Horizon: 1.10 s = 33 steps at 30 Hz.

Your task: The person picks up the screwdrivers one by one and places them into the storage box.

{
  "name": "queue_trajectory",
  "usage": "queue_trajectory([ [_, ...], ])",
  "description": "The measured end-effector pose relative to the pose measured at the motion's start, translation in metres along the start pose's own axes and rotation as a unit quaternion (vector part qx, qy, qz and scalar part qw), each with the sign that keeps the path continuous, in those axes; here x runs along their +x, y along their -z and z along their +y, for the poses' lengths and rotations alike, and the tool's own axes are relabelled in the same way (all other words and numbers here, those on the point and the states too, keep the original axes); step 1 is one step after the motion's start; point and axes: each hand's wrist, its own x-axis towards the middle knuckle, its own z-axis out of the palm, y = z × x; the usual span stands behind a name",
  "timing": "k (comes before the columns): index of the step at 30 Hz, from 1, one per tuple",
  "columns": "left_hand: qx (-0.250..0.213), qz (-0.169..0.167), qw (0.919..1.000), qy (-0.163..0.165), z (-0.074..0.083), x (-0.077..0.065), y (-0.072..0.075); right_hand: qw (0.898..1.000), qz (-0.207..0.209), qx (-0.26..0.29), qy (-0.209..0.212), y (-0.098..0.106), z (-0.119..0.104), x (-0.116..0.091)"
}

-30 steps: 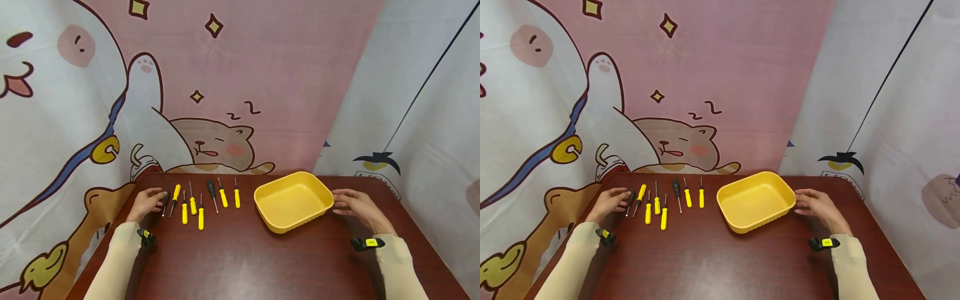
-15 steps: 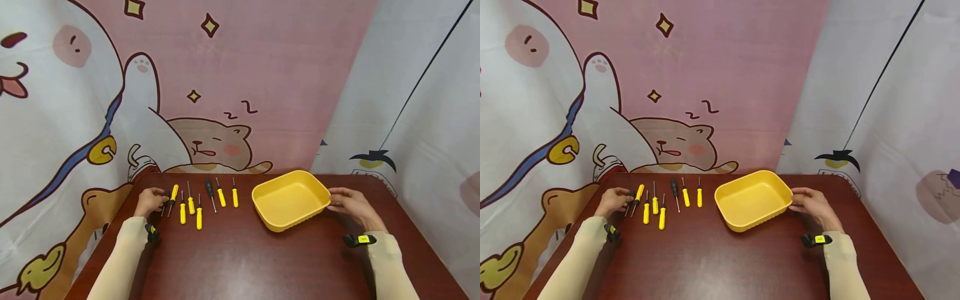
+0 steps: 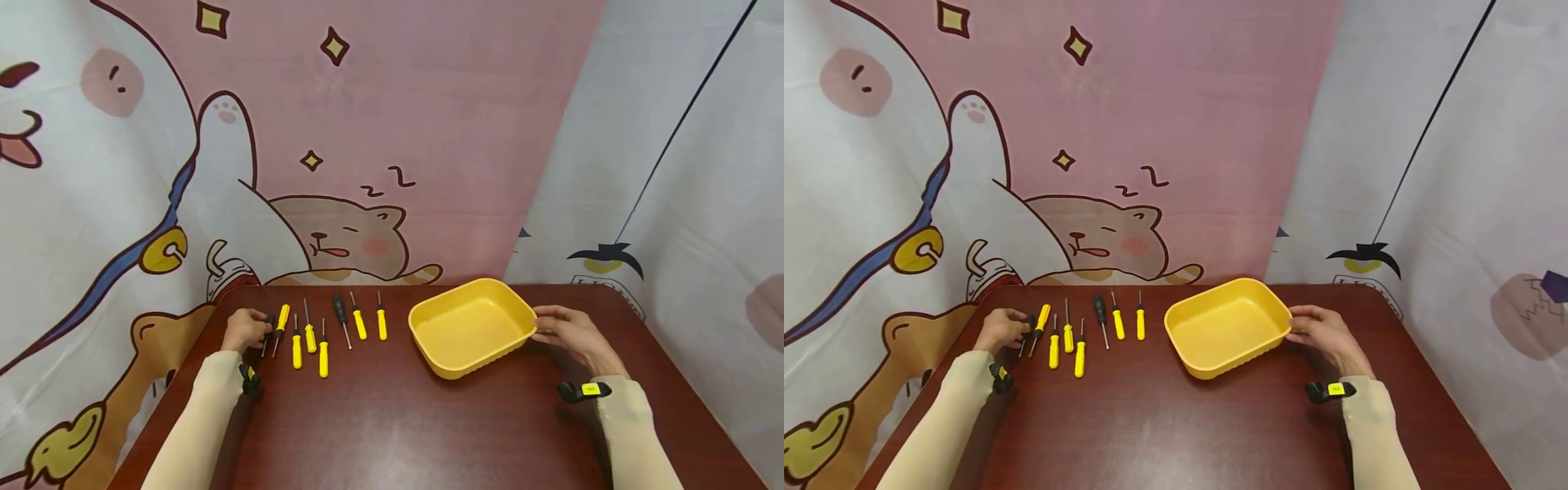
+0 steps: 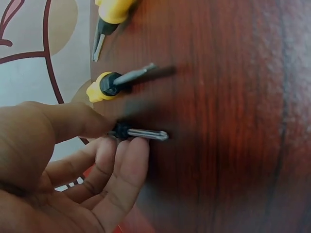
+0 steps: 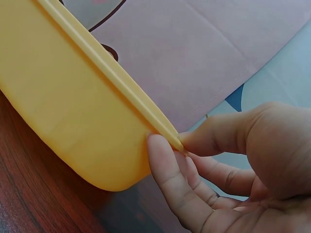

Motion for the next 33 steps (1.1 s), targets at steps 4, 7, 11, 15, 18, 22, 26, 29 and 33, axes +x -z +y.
queue_trajectory([
  [4, 0.013, 0.001, 0.9999, 0.0, 0.0001, -0.0009, -0.0005, 1.0, -0.003, -0.009, 0.002, -0.0008, -0.0017, 0.0011],
  [7, 0.025, 0.003, 0.9997, -0.003, 0.0005, -0.0016, -0.0007, 1.0, -0.007, -0.012, 0.004, -0.001, -0.0024, 0.002],
  [11, 0.04, 0.006, 0.9992, -0.002, 0.0014, -0.0022, -0.0006, 1.0, -0.009, -0.009, 0.004, -0.001, -0.0024, 0.0026],
  [15, 0.055, 0.006, 0.9985, 0.001, 0.0015, -0.0026, -0.0005, 1.0, -0.008, -0.006, 0.003, -0.0005, -0.0007, 0.0025],
  [18, 0.057, 0.006, 0.9984, 0.004, 0.0019, -0.004, -0.0003, 1.0, -0.009, -0.007, 0.003, 0.0001, 0.0001, 0.0017],
  [22, 0.052, 0.005, 0.9986, 0.008, 0.0025, -0.0053, 0.0007, 1.0, -0.007, -0.007, 0.002, 0.0001, 0.0005, 0.0007],
  [26, 0.046, 0.008, 0.9989, 0.007, 0.0025, -0.0046, 0.0028, 1.0, -0.002, 0.001, -0.002, -0.0003, 0.0017, 0.0003],
  [29, 0.039, 0.012, 0.9991, 0.009, 0.0023, -0.0034, 0.004, 1.0, -0.003, 0.002, 0.001, 0.0001, 0.0021, 0.0004],
  [33, 0.039, 0.015, 0.9991, 0.006, 0.0032, -0.0037, 0.0043, 1.0, -0.004, 0.002, 0.003, 0.0013, 0.0027, 0.0013],
])
